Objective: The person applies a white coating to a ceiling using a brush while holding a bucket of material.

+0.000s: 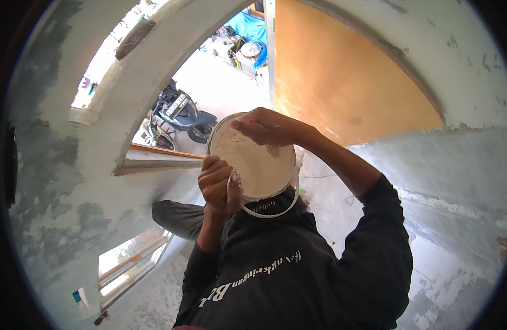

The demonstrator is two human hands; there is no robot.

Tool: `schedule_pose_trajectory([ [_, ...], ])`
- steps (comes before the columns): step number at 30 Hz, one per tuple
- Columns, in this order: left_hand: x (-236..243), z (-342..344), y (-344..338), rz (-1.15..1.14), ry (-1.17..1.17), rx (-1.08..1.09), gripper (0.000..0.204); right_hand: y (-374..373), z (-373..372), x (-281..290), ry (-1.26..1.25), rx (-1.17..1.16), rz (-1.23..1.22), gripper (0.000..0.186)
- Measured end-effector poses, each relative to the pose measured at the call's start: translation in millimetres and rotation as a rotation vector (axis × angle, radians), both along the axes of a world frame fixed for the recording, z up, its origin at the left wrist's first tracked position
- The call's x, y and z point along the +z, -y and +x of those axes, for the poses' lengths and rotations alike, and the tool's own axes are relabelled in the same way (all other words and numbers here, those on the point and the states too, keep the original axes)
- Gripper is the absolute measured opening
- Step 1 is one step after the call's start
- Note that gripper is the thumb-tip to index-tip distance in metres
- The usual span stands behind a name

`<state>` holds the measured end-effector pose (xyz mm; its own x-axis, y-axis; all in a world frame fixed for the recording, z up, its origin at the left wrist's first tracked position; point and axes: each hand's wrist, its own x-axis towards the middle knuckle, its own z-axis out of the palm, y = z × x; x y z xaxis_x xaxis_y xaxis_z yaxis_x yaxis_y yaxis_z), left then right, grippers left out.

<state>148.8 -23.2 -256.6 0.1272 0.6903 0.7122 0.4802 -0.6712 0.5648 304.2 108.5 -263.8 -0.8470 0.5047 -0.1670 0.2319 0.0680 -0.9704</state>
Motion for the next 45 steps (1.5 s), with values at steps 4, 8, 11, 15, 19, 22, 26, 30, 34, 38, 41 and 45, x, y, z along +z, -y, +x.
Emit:
schedule_pose_trajectory([
  [4,-10.3,-13.0,7.0,0.021,0.09,0.095,0.022,-2.5,14.0,-1.8,-0.347,-0.21,-0.313,0.039],
  [8,-13.2,-16.9,2.2,0.022,0.182,0.119,0.026,-0.8,21.6,-13.6,-0.51,-0.352,-0.42,0.034],
  [11,-15.7,-16.1,-0.8,0.032,0.179,0.095,0.027,3.3,19.2,-23.0,-0.541,-0.467,-0.511,0.033],
  [15,-10.8,-17.2,-4.0,0.012,0.148,0.101,0.03,8.2,20.1,-22.0,-0.548,-0.52,-0.586,0.032],
  [19,-4.6,-19.5,-8.9,-0.014,0.258,0.116,0.037,0.4,20.3,-28.6,-0.761,-0.474,-0.692,0.023],
  [22,3.6,-27.1,-19.7,0.023,0.301,0.113,0.041,-2.1,13.3,-14.3,-0.803,-0.474,-0.723,0.018],
  [26,26.3,-35.7,-27.1,0.026,0.275,0.098,0.044,-7.2,10.7,3.0,-0.762,-0.483,-0.548,0.038],
  [30,48.4,-35.6,-34.6,0.058,0.244,0.076,0.041,-5.1,11.2,15.2,-0.785,-0.506,-0.503,0.036],
  [34,53.2,-37.0,-46.0,0.086,0.229,0.064,0.038,-6.0,10.9,22.9,-0.902,-0.616,-0.583,0.02],
  [38,63.1,-36.3,-49.9,0.099,0.247,0.014,0.04,-8.3,13.4,16.2,-1.045,-0.645,-0.642,0.021],
  [41,63.8,-44.8,-49.1,0.072,0.354,0.101,0.042,-14.7,15.5,5.9,-1.035,-0.661,-0.598,0.022],
  [45,72.6,-49.1,-63.2,0.178,0.276,-0.017,0.039,-13.4,25.4,25.5,-0.731,-0.776,-0.208,0.035],
])
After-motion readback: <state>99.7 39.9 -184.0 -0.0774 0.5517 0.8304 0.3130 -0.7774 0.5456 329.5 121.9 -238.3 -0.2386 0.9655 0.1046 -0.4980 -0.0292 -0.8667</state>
